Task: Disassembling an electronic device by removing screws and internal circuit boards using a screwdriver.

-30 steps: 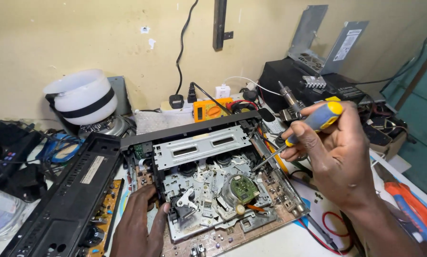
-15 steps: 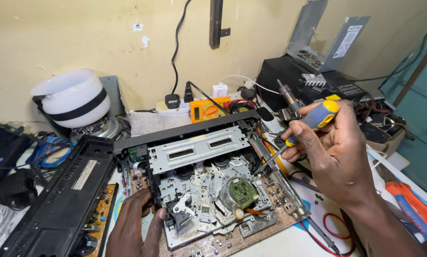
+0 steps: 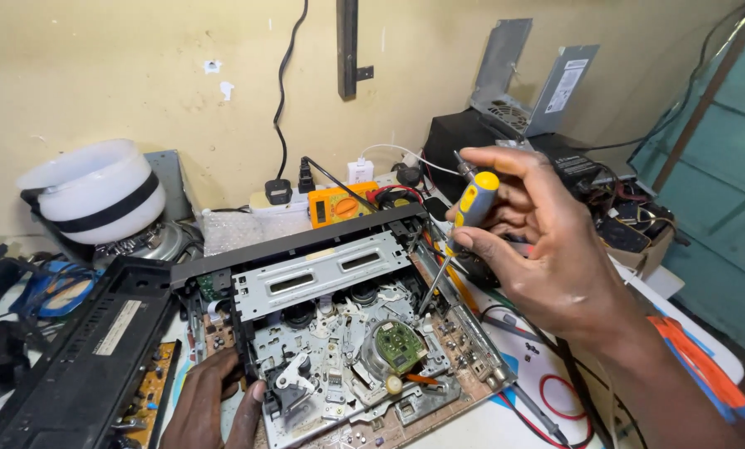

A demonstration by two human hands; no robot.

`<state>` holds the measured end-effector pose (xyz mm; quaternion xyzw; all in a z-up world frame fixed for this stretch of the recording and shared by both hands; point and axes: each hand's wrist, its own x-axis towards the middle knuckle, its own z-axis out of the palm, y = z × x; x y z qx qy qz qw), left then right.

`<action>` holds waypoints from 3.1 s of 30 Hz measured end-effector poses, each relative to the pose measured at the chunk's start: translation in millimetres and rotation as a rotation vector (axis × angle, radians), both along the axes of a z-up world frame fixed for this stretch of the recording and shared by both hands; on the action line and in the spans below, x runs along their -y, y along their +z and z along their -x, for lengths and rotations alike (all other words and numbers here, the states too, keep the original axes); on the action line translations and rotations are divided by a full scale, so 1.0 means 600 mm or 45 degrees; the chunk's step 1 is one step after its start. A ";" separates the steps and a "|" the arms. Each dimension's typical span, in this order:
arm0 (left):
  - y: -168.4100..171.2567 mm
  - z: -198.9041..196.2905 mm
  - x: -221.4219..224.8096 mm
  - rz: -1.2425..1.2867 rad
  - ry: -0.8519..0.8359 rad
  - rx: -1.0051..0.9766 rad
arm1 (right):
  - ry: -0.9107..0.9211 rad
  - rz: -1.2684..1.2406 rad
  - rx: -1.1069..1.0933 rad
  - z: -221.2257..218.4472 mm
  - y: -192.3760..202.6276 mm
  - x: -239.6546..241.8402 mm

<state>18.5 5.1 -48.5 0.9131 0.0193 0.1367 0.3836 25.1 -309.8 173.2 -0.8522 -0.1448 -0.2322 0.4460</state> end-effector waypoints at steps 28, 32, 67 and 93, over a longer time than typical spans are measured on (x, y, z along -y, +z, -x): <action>0.092 0.053 0.000 0.123 -0.224 -0.018 | 0.101 -0.638 -0.146 -0.028 -0.208 -0.017; 0.093 0.055 -0.003 0.085 -0.271 0.056 | -0.042 -0.743 -0.015 -0.038 -0.232 -0.011; 0.095 -0.095 0.285 -0.362 -0.625 0.087 | 0.116 -0.642 0.145 -0.051 -0.249 0.010; 0.101 -0.090 0.289 -0.423 -0.546 0.183 | 0.027 -0.526 0.128 -0.028 -0.220 -0.008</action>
